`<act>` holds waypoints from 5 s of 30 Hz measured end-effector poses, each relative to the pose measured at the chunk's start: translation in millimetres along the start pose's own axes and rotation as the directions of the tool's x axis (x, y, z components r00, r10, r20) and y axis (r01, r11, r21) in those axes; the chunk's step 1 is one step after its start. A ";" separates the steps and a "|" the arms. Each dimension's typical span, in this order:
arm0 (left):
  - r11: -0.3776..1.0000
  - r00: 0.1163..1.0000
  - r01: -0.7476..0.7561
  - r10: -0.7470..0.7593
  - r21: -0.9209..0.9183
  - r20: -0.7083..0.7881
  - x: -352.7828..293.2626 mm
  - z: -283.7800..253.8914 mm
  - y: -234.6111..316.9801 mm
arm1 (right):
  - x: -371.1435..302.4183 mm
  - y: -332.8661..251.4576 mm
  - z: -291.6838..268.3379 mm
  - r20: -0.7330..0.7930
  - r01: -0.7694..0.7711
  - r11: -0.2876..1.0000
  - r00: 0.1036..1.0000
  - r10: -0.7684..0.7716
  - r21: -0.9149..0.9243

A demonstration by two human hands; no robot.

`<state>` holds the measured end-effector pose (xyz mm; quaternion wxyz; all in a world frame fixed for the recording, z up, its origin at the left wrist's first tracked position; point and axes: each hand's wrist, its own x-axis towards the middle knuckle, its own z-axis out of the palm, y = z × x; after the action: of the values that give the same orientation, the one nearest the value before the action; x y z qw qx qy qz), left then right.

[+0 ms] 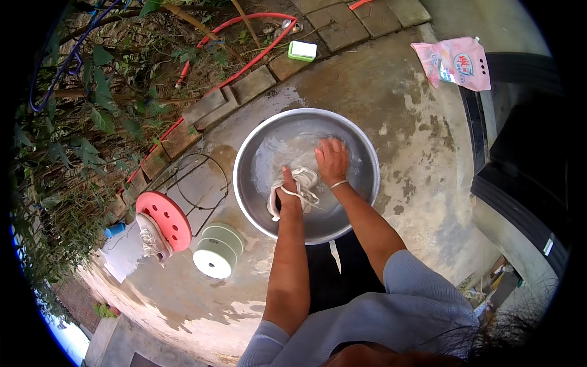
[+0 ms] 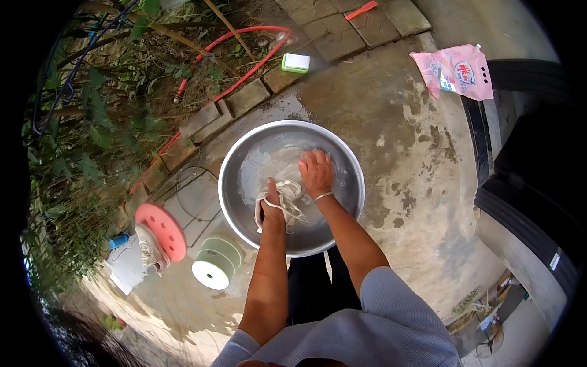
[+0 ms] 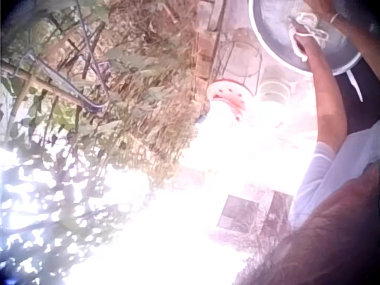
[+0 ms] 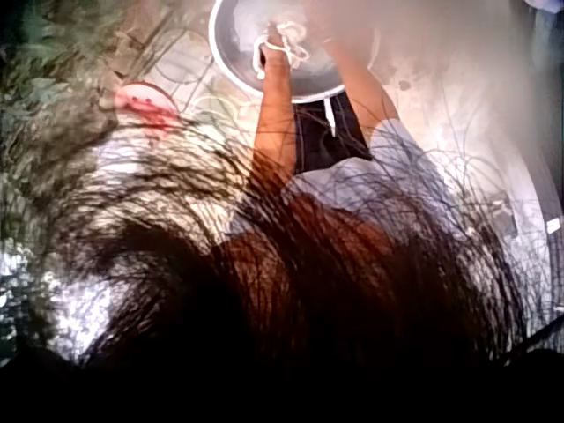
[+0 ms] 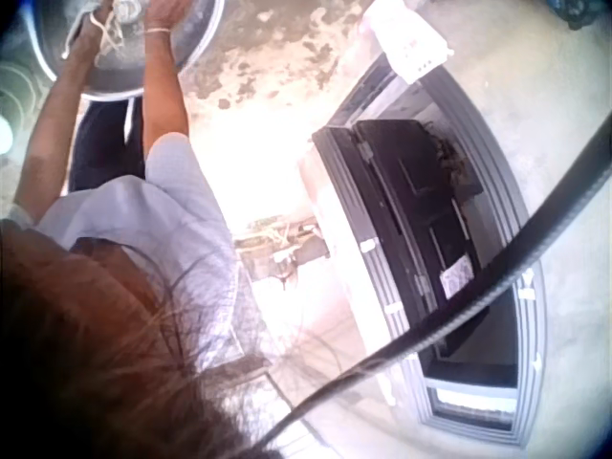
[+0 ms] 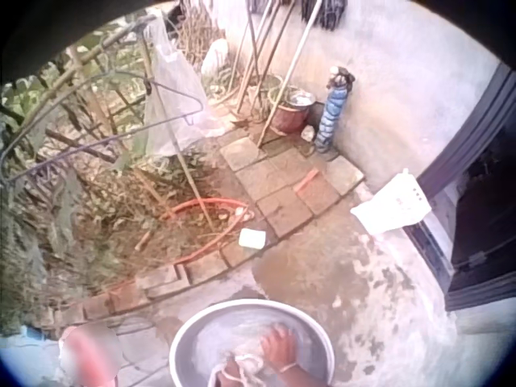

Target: The person unties the laces of a white sneaker and washes it by hand in a metal basin filled with water. They scrub the shoe's surface and laces thoroughly using their hands.

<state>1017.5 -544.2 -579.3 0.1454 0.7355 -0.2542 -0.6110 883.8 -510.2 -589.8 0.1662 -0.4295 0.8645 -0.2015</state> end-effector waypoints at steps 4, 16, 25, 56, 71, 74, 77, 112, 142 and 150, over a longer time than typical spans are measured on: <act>0.992 0.996 0.086 -0.087 0.089 -0.001 -3.9 -5.4 8.7 | -43.2 -19.3 4.6 -0.214 -0.095 0.915 0.958 0.191 0.392; 0.890 0.949 0.284 -0.207 -0.358 0.238 10.1 -18.5 20.0 | -35.9 -23.7 37.2 0.033 -0.325 0.483 0.855 0.518 0.814; 0.857 0.900 0.404 -0.310 -0.319 0.308 25.3 -18.0 15.0 | 7.1 -12.5 5.7 0.001 -0.124 0.754 0.987 0.162 0.645; 0.762 0.812 0.537 -0.351 -0.361 0.466 33.7 -31.0 24.4 | 14.0 -27.3 14.1 0.204 -0.260 0.224 0.948 0.244 0.939; 0.745 0.802 0.544 -0.327 -0.386 0.500 41.0 -26.1 18.9 | 4.4 -3.8 4.9 0.370 -0.360 -0.207 0.929 0.012 0.910; 0.757 0.814 0.542 -0.365 -0.366 0.451 40.4 -25.3 14.3 | 9.1 0.2 17.8 0.326 -0.320 -0.066 0.935 0.141 0.945; 0.795 0.856 0.480 -0.332 -0.370 0.397 49.5 -22.0 1.5 | 10.2 -12.8 30.6 0.253 -0.371 0.200 0.859 0.446 0.907; 0.886 0.936 0.297 -0.196 -0.355 0.291 14.2 -3.3 -19.9 | -30.1 8.0 14.2 0.365 -0.532 0.488 0.841 0.400 0.691; 0.950 0.972 0.046 0.028 -0.308 0.232 -2.8 2.4 -31.6 | -90.3 -13.6 -41.0 -0.062 0.167 0.888 0.986 -0.155 0.428; 0.850 0.858 0.179 0.111 -0.495 0.501 -38.1 -18.5 -16.1 | -7.0 -2.4 -56.2 0.289 0.520 0.847 0.833 -0.472 -0.113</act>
<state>1033.9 -511.6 -552.4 0.2565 0.4826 -0.0933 -0.8322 863.5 -494.3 -539.3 0.1745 -0.6752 0.7097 -0.1001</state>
